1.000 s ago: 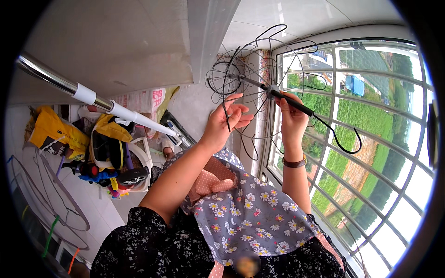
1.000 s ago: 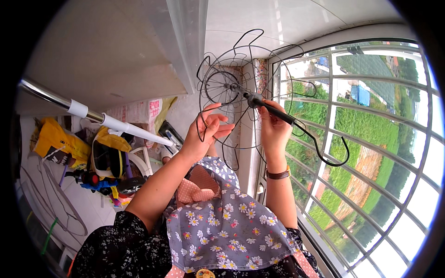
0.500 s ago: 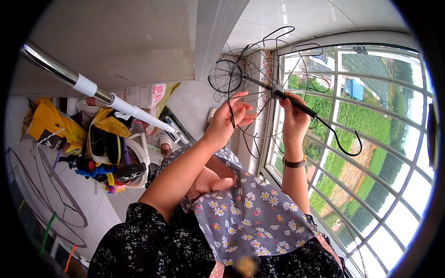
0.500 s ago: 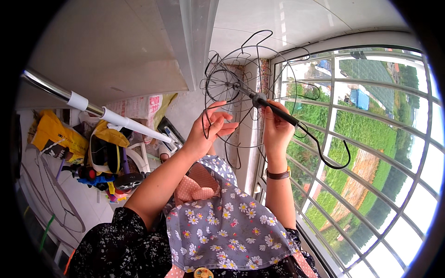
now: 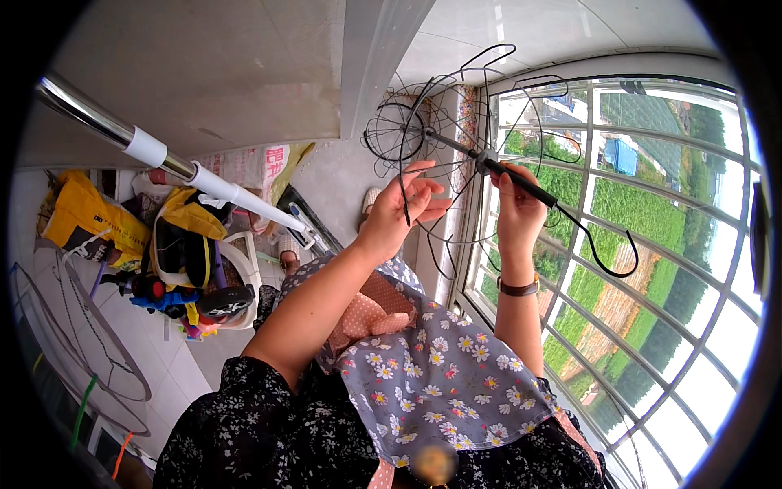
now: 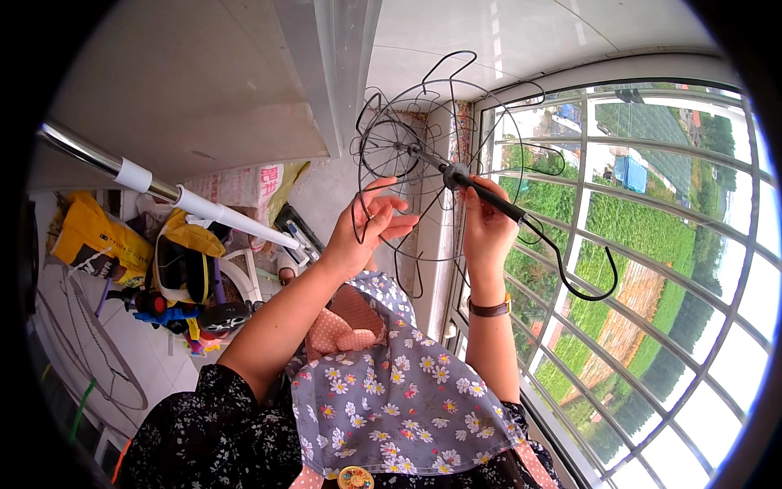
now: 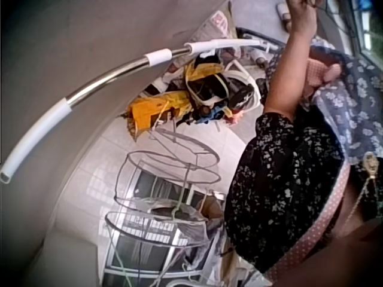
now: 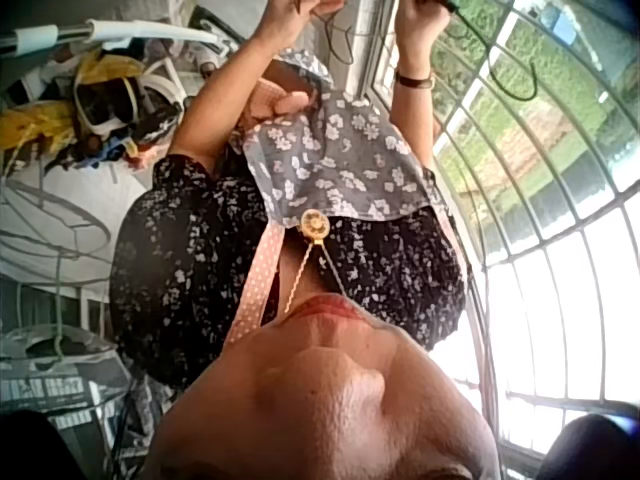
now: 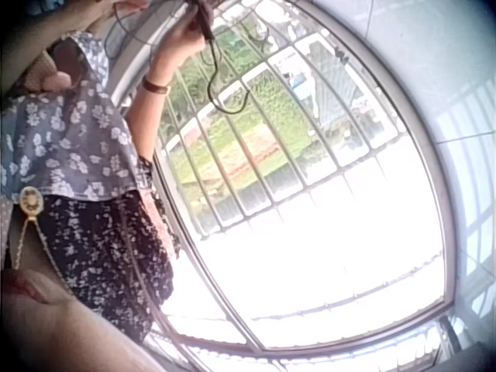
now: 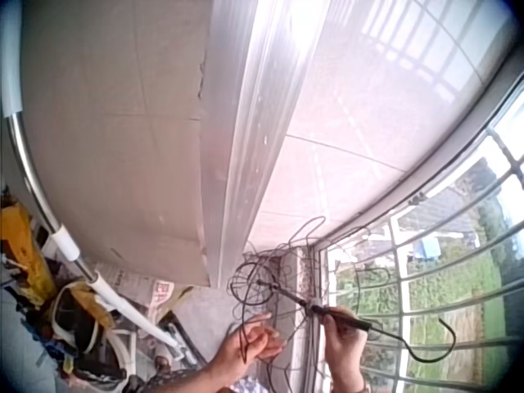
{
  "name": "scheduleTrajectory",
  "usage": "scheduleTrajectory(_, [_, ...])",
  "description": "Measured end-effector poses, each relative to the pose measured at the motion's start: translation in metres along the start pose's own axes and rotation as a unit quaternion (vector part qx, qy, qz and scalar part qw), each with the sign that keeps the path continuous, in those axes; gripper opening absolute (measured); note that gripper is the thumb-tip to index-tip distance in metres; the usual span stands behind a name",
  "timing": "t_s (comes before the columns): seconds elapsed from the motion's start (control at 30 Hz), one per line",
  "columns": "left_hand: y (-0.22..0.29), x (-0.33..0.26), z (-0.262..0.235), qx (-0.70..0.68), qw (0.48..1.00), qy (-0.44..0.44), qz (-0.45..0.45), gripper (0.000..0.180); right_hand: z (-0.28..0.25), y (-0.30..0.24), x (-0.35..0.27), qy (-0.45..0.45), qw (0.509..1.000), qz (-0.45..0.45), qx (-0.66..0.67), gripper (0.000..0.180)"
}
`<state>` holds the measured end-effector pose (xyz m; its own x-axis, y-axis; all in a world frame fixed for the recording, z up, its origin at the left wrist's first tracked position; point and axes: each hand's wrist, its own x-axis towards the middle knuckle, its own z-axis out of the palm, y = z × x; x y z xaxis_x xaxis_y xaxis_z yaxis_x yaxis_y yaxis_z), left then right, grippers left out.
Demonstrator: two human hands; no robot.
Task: The person assembles a circular wire fan guard by inserting the metal spokes into a central hub, then picks up a mop to move items aside.
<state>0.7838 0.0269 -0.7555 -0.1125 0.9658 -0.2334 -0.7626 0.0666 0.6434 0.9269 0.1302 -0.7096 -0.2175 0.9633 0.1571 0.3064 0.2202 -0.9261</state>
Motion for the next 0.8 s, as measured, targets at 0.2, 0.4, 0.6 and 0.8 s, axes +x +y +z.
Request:
scheduleTrajectory(0.2, [-0.004, 0.003, -0.001, -0.022, 1.000, 0.002, 0.004, 0.038, -0.001, -0.001, 0.003, -0.001, 0.997, 0.005, -0.071, 0.015])
scheduleTrajectory(0.4, [-0.010, 0.007, -0.010, -0.077, 0.997, 0.027, -0.008, 0.036, 0.014, -0.015, 0.013, -0.024, 0.951, -0.104, -0.290, 0.012])
scheduleTrajectory(0.6, [-0.021, 0.030, -0.026, -0.100, 0.993, 0.067, -0.014, 0.034, 0.027, 0.005, 0.033, -0.071, 0.953, -0.116, -0.272, 0.012])
scheduleTrajectory(0.8, [-0.018, 0.083, -0.023, -0.029, 0.996, 0.057, -0.066, 0.026, 0.043, 0.020, 0.104, -0.048, 0.953, -0.133, -0.267, 0.011])
